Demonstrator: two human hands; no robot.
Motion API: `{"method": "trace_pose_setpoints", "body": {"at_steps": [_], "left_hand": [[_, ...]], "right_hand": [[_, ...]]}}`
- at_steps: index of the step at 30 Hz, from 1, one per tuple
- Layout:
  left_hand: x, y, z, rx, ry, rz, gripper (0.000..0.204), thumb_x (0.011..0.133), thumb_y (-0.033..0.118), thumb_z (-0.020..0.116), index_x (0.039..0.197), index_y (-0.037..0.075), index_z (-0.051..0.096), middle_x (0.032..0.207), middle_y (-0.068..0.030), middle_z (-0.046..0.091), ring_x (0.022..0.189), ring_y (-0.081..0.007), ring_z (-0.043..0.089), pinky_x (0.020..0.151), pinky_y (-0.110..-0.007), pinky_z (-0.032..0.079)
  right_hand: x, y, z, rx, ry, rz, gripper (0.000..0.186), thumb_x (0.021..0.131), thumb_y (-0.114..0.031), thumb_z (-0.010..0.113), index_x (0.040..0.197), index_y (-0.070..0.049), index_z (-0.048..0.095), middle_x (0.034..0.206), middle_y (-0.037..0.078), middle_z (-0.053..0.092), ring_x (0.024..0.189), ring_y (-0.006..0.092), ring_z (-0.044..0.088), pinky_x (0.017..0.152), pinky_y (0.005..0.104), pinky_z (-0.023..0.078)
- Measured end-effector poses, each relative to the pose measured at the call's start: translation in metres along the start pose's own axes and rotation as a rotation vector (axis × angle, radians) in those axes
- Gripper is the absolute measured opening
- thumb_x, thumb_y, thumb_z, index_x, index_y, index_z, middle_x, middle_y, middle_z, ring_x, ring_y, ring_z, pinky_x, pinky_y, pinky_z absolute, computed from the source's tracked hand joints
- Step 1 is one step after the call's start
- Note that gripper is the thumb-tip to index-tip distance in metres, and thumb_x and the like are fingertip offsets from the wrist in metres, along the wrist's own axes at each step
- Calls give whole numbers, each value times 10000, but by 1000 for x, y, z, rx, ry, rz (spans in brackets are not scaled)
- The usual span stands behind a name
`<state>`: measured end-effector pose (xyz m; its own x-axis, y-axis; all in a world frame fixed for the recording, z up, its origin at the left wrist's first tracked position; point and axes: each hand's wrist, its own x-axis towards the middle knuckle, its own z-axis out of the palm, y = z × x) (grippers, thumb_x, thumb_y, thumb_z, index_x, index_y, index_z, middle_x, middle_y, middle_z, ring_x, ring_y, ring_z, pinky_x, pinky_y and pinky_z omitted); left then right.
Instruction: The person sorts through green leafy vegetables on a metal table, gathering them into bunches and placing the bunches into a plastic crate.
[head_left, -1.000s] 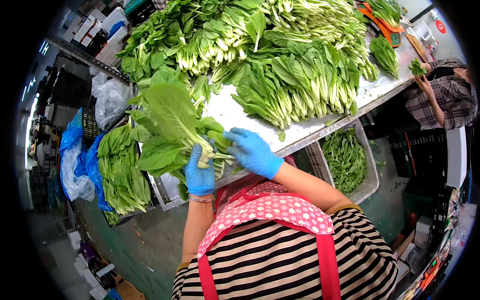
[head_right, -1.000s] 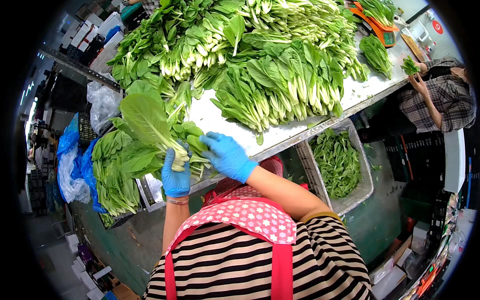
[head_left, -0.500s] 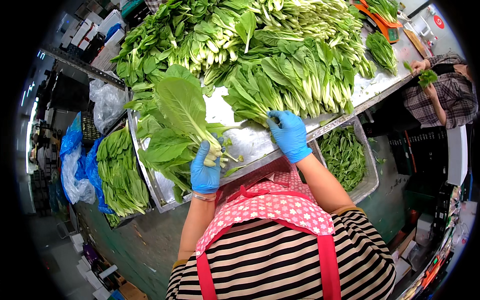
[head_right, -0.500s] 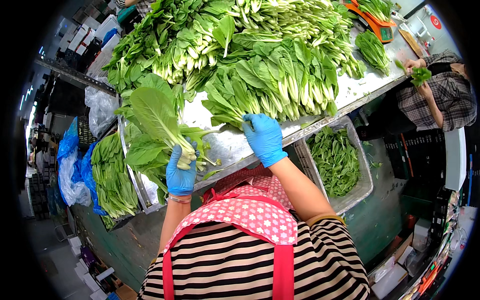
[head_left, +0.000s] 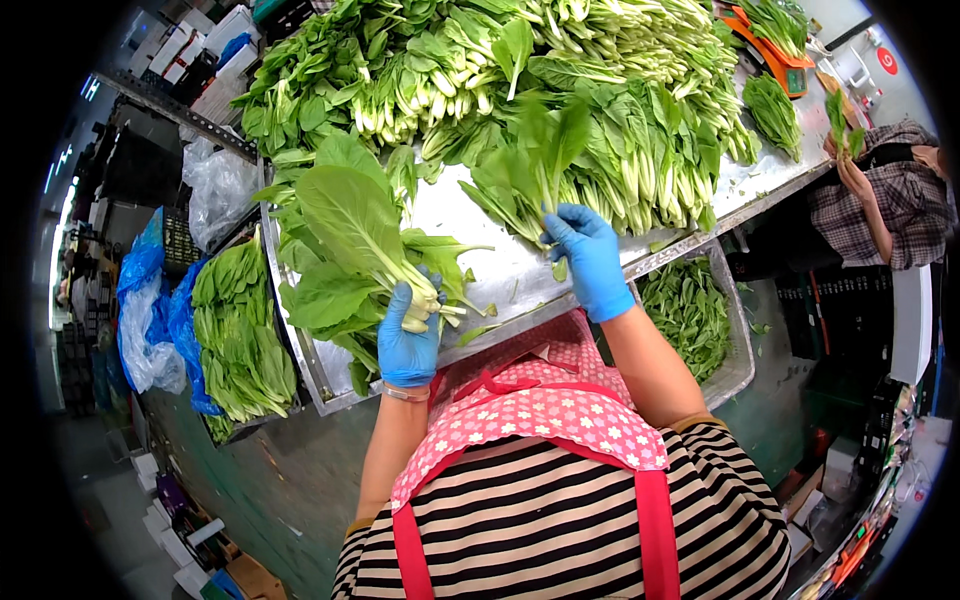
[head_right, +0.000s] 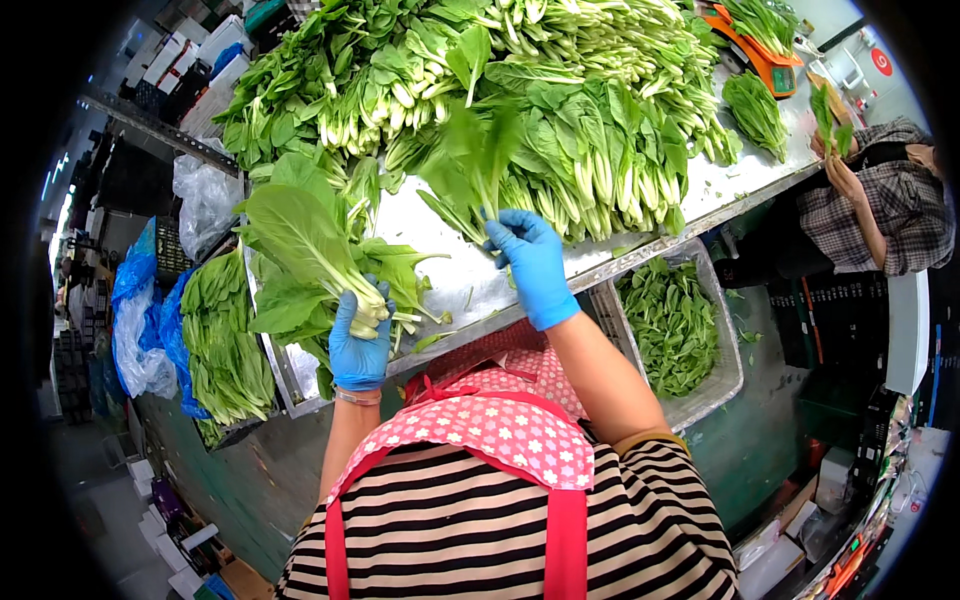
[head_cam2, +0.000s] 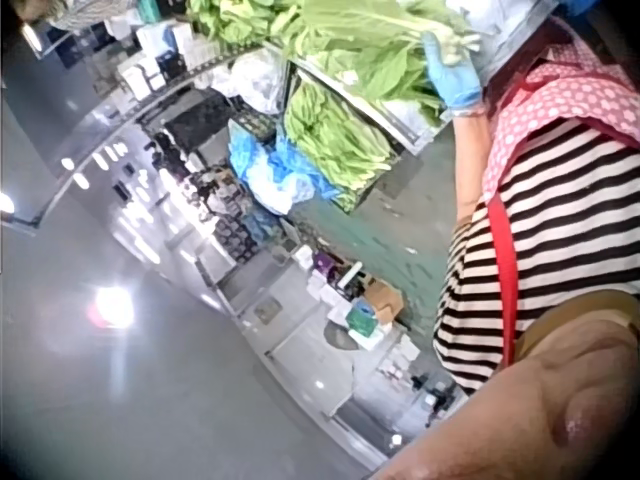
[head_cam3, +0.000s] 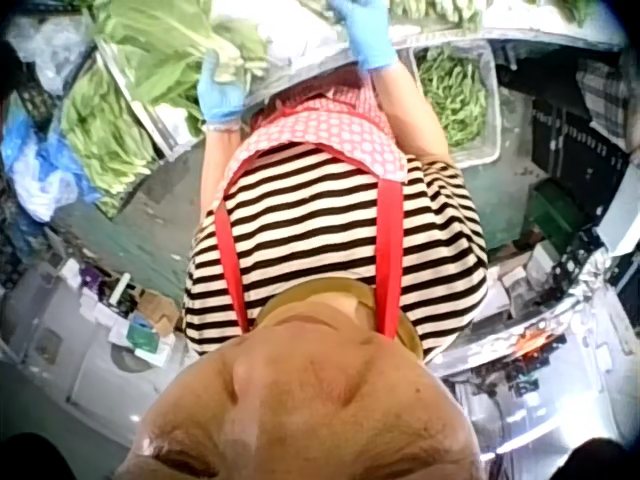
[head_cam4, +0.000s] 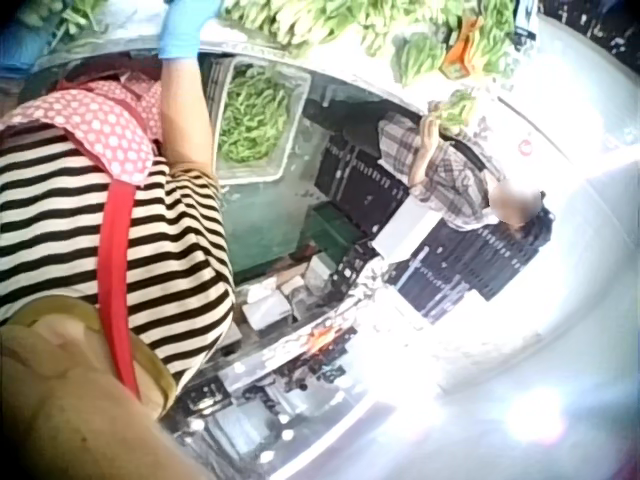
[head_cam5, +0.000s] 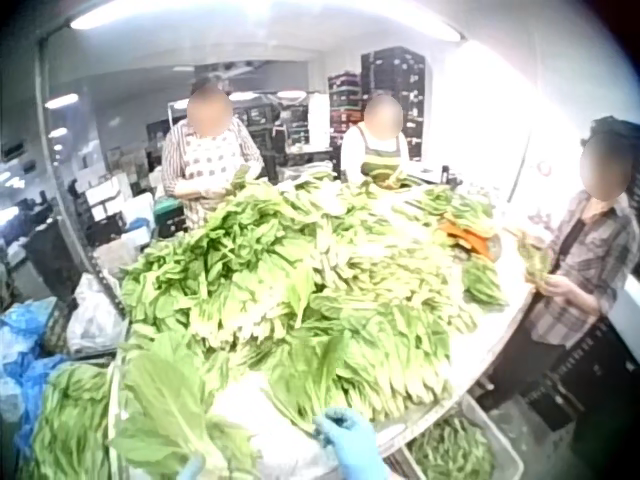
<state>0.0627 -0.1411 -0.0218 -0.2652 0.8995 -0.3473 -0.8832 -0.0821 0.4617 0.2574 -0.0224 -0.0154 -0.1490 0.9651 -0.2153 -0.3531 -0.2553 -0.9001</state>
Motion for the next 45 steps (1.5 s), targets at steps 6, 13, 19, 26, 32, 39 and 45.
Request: {"method": "trace_pose_setpoints", "body": {"at_steps": [6,13,19,26,32,39,45], "left_hand": [[0,3,0,-109,-100,-12,447,853,203,510,1236,42,346,1164,-144,486,1005,-265,519,856,-388,432],[-5,-7,18,-268,-153,-124,481,834,183,534,1243,28,334,1197,-156,453,1033,-273,495,878,-384,418],[-2,-7,9,-197,-41,-136,364,802,90,571,1135,8,447,1062,-116,541,986,-226,517,832,-345,438],[-5,-5,9,-231,-55,-137,368,809,131,567,1137,15,446,1055,-112,547,982,-232,527,800,-356,466],[-7,14,14,-303,-69,2,391,824,188,551,1174,64,427,1117,-117,517,1051,-239,493,851,-413,450],[0,13,-13,617,147,386,350,740,14,601,1080,32,521,1056,-89,547,979,-216,531,827,-325,449],[27,-11,-40,1956,-468,1197,415,829,263,502,1196,78,445,1230,-116,428,1127,-286,398,961,-429,298]], "right_hand": [[-6,7,22,487,-215,236,226,833,-132,551,1013,2,524,777,55,581,596,103,529,512,208,424],[-38,9,54,88,-300,90,258,864,-127,504,1082,11,513,766,38,585,592,57,502,526,181,416],[-50,23,57,-467,-398,-312,229,805,-87,579,1023,-19,576,749,51,583,620,98,530,547,204,430],[-48,22,64,-371,-319,-397,154,773,-40,608,924,-21,585,821,33,590,643,67,514,590,198,422],[-50,20,77,50,-213,-14,145,780,-98,608,882,-7,558,830,44,590,633,63,516,596,187,427],[-37,17,72,-463,-441,-288,432,772,-64,585,1180,-45,444,1135,128,504,1019,200,483,851,312,400],[-37,47,31,-787,-535,-451,383,815,-86,534,1185,-63,437,1195,119,459,1057,226,456,884,338,376]]}}
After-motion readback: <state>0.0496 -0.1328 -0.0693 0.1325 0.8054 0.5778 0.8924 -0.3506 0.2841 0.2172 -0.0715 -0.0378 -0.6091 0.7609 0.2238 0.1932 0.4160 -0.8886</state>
